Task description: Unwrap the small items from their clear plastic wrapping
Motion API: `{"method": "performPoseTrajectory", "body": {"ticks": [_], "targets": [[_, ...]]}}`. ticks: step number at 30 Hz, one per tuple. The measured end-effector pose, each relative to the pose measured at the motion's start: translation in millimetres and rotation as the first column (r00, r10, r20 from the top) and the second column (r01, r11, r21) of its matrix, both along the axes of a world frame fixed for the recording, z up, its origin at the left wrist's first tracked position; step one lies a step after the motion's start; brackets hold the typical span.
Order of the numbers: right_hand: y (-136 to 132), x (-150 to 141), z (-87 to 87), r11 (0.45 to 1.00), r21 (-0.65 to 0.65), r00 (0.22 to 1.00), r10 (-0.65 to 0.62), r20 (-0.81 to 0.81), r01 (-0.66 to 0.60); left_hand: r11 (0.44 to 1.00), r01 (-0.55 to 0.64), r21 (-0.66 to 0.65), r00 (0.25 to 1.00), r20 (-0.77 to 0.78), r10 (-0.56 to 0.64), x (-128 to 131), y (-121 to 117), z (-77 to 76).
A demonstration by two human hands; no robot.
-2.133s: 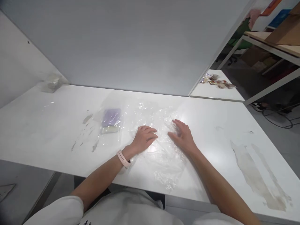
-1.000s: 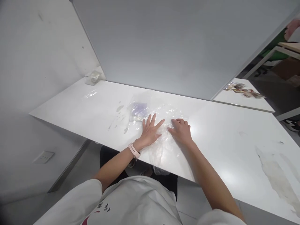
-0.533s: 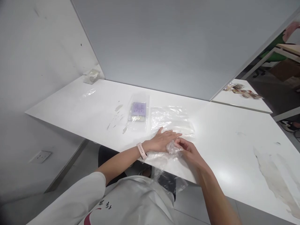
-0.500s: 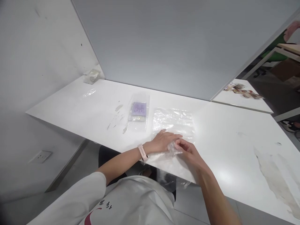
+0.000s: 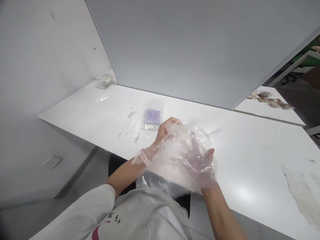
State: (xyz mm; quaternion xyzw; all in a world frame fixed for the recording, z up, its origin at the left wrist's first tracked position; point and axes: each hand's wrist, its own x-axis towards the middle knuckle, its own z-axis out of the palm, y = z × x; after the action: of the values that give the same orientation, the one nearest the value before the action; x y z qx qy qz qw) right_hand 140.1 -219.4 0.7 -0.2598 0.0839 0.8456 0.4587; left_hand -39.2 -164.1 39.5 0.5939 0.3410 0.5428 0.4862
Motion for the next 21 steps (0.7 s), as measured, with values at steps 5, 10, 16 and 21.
{"method": "performPoseTrajectory", "body": {"ticks": [5, 10, 16, 21], "targets": [[-11.7, -41.1, -9.2, 0.891, 0.407, 0.775, -0.11, 0.622, -0.2, 0.924, -0.274, 0.266, 0.74, -0.556, 0.379, 4.4, -8.9, -10.9], [3.4, -70.6, -1.4, 0.812, 0.519, 0.533, -0.324, 0.781, -0.267, 0.962, -0.131, 0.238, 0.645, -0.716, 0.265, -6.2, -23.5, -6.0], [28.6, -80.4, 5.1, 0.83, 0.554, 0.561, -0.431, 0.707, -0.061, 0.972, 0.21, -0.105, 0.901, -0.366, -0.234, -50.9, -42.2, 6.8], [24.4, -118.7, 25.4, 0.643, 0.635, 0.638, -0.283, 0.716, -0.427, 0.938, -0.15, -0.312, 0.988, -0.013, 0.153, -71.7, -48.0, -5.8]]}}
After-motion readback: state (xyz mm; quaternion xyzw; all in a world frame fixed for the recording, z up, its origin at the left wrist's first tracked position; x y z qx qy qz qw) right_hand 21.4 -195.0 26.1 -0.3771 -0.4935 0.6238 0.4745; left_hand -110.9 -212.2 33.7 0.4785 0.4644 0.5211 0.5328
